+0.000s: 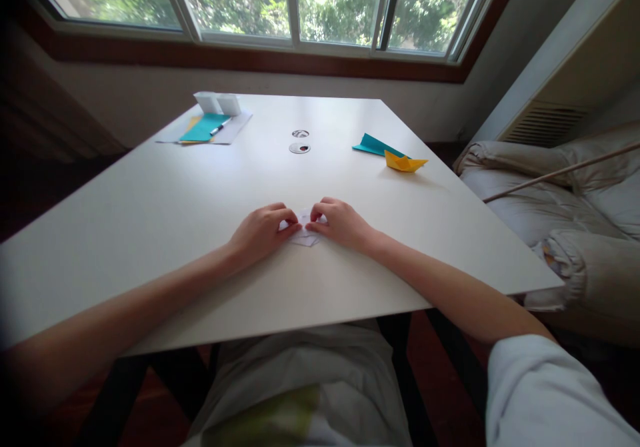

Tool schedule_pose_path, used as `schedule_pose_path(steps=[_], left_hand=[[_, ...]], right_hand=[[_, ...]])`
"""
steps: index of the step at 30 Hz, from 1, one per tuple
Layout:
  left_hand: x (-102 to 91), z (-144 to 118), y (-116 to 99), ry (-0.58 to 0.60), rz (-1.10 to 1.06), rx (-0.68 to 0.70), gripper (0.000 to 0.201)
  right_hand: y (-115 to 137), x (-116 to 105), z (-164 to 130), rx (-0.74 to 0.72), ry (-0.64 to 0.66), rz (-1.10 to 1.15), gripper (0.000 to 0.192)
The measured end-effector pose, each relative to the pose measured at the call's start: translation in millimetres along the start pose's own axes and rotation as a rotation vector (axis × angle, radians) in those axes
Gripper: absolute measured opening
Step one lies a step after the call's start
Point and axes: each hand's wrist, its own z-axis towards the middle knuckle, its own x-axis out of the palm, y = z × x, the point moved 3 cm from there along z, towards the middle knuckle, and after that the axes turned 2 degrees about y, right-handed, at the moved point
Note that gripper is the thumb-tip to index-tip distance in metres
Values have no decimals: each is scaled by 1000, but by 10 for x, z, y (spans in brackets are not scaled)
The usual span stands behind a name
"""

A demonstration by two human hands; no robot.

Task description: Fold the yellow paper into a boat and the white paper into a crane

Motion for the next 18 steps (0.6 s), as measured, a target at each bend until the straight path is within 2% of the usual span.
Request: schedule_pose_path(steps=[3, 6, 11, 18], left_hand=[[18, 13, 32, -40, 0, -117, 28], [25, 21, 43, -39, 30, -192, 33], [30, 39, 47, -32, 29, -224, 32], [41, 48, 65, -36, 19, -232, 29]], right_hand=[[-56, 23, 18, 71, -39, 24, 32], [-81, 28, 38, 116, -16, 18, 45], [-61, 12, 43, 137, 12, 52, 39], [-40, 8, 22, 79, 20, 75, 18]])
